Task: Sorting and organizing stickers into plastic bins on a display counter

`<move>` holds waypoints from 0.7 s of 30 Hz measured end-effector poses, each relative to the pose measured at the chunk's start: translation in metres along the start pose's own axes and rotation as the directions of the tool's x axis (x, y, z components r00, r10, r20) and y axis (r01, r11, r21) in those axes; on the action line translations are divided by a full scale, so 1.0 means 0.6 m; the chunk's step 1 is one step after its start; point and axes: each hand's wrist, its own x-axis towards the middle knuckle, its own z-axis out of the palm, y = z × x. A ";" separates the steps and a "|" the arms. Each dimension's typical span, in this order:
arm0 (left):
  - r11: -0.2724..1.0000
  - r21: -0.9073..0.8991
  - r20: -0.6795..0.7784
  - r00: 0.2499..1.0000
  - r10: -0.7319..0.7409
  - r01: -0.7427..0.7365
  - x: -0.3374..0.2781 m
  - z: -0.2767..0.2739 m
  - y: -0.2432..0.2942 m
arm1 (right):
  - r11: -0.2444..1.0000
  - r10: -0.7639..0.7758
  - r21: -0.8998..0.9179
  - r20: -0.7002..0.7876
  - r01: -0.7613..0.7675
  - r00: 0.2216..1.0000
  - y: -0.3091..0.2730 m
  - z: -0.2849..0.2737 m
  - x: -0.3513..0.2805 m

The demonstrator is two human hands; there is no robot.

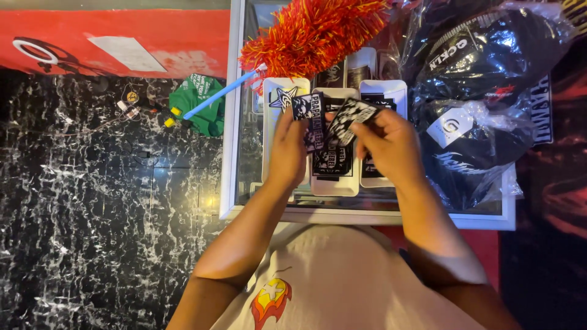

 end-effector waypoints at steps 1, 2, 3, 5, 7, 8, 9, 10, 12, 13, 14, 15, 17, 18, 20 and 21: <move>1.000 0.002 0.000 1.000 -0.004 0.004 -0.004 0.007 0.013 | 1.000 0.005 0.001 -0.001 -0.005 1.000 0.000 -0.009 0.003; 0.990 0.134 0.026 0.999 0.039 -0.043 -0.007 0.015 0.025 | 0.983 -0.162 -0.088 -0.005 0.161 0.987 0.000 -0.019 0.005; 0.961 0.260 0.063 0.995 0.082 -0.096 -0.008 0.026 0.038 | 0.929 -0.329 -0.180 0.004 0.324 0.944 0.000 -0.030 0.010; 0.972 0.218 0.082 0.994 0.072 -0.089 -0.005 0.027 0.044 | 0.898 -0.386 -0.226 0.006 0.378 0.922 0.012 -0.042 0.004; 0.981 0.176 0.098 0.993 0.064 -0.081 -0.002 0.028 0.048 | 0.862 -0.442 -0.270 0.012 0.428 0.897 0.015 -0.048 0.000; 0.984 0.160 0.112 0.992 0.060 -0.078 -0.002 0.029 0.048 | 0.852 -0.449 -0.289 0.021 0.436 0.893 0.013 -0.048 -0.002; 0.987 0.144 0.124 0.991 0.058 -0.076 -0.002 0.029 0.048 | 0.842 -0.457 -0.306 0.031 0.444 0.889 0.011 -0.049 -0.004; 0.987 0.145 0.126 0.990 0.058 -0.076 0.005 0.023 0.036 | 0.842 -0.458 -0.306 0.029 0.444 0.889 0.023 -0.049 -0.007; 0.997 -0.007 0.190 0.979 0.071 -0.071 0.014 0.008 0.014 | 0.982 -0.177 0.065 -0.015 0.177 0.984 0.045 -0.050 -0.016; 0.997 -0.007 0.193 0.978 0.073 -0.073 0.009 0.010 0.034 | 0.982 -0.179 0.064 -0.017 0.180 0.984 0.050 -0.049 -0.021; 0.985 -0.131 0.265 0.961 -0.076 0.114 0.005 0.012 0.055 | 0.945 -0.056 0.318 -0.069 0.075 0.996 0.055 -0.047 -0.027; 0.923 -0.236 0.346 0.914 -0.213 0.305 -0.003 0.012 0.076 | 0.832 0.082 0.555 -0.082 -0.022 0.993 0.061 -0.044 -0.035; 0.769 -0.384 0.467 0.826 -0.315 0.510 0.004 0.008 0.059 | 0.580 0.121 0.772 0.232 -0.258 0.965 0.058 -0.057 -0.022; 0.550 -0.480 0.599 0.713 -0.364 0.684 0.007 0.005 0.051 | 0.264 0.052 0.817 0.519 -0.513 0.853 0.056 -0.062 -0.014; 0.634 -0.426 0.593 0.729 -0.343 0.645 0.012 -0.004 0.039 | 0.231 0.018 0.819 0.536 -0.525 0.844 0.065 -0.060 -0.011; 0.704 -0.369 0.593 0.737 -0.325 0.607 0.012 -0.006 0.030 | 0.200 -0.007 0.821 0.546 -0.534 0.838 0.070 -0.062 -0.013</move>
